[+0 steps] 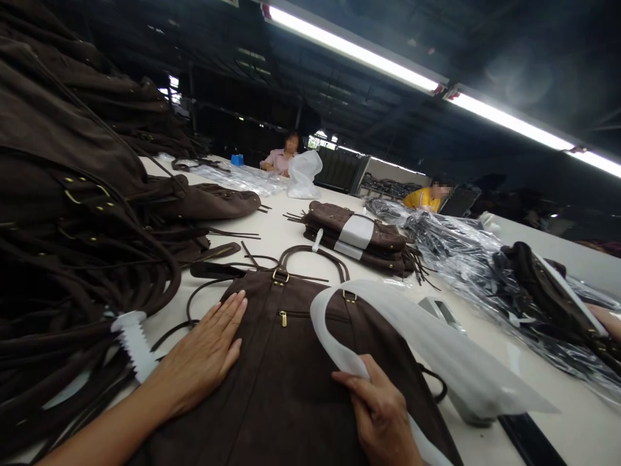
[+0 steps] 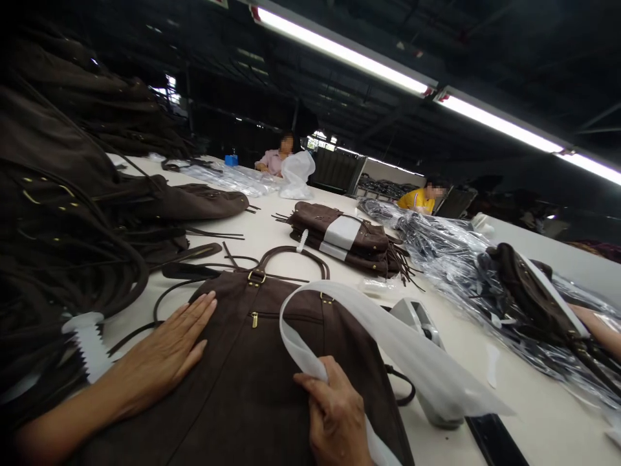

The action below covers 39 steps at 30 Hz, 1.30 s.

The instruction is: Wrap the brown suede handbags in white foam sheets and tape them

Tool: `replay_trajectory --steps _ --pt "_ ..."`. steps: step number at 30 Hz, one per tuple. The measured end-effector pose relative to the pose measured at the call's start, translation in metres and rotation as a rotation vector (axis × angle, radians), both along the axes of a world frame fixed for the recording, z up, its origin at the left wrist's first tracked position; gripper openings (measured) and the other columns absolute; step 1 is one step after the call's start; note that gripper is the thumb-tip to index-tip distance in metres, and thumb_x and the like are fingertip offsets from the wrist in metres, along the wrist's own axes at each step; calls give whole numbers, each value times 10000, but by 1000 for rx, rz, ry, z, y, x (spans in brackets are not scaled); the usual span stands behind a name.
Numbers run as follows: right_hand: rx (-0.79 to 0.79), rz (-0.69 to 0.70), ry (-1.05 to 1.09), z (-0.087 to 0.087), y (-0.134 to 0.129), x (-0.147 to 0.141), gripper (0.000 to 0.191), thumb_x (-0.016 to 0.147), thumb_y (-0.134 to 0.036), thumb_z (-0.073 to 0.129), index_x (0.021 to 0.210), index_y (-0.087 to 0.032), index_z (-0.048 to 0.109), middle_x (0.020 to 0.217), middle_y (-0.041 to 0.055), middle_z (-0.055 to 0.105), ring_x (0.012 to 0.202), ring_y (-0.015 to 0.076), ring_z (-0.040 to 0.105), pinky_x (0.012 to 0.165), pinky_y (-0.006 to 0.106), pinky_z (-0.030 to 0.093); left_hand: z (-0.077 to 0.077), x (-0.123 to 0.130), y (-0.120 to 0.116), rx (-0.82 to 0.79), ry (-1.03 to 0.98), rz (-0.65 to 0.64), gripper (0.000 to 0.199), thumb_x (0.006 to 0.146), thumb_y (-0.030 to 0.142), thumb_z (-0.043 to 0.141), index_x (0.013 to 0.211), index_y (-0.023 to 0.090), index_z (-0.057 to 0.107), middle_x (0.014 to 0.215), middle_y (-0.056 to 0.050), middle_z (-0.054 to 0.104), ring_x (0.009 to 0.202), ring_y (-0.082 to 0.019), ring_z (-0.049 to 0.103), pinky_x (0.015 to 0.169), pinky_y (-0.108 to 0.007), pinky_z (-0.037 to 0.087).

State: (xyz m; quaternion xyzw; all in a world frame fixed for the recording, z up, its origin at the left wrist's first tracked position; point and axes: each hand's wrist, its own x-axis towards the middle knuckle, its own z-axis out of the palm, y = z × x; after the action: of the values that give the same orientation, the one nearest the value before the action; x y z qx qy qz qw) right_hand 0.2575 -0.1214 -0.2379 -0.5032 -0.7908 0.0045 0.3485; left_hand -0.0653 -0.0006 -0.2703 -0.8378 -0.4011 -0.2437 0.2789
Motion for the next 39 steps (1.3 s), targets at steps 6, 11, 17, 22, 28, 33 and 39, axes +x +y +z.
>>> replay_trajectory --steps 6,11,17,22,28,33,39 --pt "-41 -60 77 1 -1 -7 417 870 -24 429 1072 -259 708 985 50 618 903 149 634 778 221 527 -16 0 15 -90 -67 31 692 959 438 303 1516 35 226 1541 -177 352 1389 -265 420 1122 -403 394" --pt "-86 -95 132 10 -3 -13 412 873 -34 426 1045 -248 733 961 51 642 882 150 642 764 228 525 -21 -1 23 -342 -157 55 785 930 595 256 1436 14 408 1498 -181 415 1362 -285 456 1133 -433 417" --pt "-140 -199 374 19 0 -10 302 879 -147 516 1000 -244 775 1002 51 713 961 191 667 878 295 537 -9 -7 12 -424 -152 -44 697 951 563 248 1409 80 456 1526 -152 381 1432 -302 345 1186 -520 317" --pt "-189 -218 579 17 5 3 264 867 -232 556 1008 -213 778 1027 54 733 987 214 676 932 328 520 9 -13 -9 -632 -251 -96 739 973 599 172 1422 56 395 1542 -151 361 1460 -283 278 1211 -515 217" --pt "-184 -213 610 11 7 8 274 854 -280 571 1019 -195 773 1037 63 739 1010 227 669 959 360 501 36 -13 -34 -663 -284 -77 636 1012 399 55 1405 12 371 1538 -72 361 1432 -222 292 1216 -407 164" --pt "-151 -189 603 11 5 5 272 859 -250 551 1014 -201 770 1021 54 741 1004 215 666 961 347 493 51 -18 -35 -556 -210 -157 589 968 435 231 1205 61 619 1400 -97 555 1401 -244 381 1231 -449 177" --pt "-156 -204 594 14 7 4 270 857 -196 548 1000 -227 774 1043 25 734 994 194 668 974 322 493 60 0 -72 -638 -82 -364 449 968 436 356 1301 250 592 1444 -3 523 1379 -189 437 1148 -408 389"
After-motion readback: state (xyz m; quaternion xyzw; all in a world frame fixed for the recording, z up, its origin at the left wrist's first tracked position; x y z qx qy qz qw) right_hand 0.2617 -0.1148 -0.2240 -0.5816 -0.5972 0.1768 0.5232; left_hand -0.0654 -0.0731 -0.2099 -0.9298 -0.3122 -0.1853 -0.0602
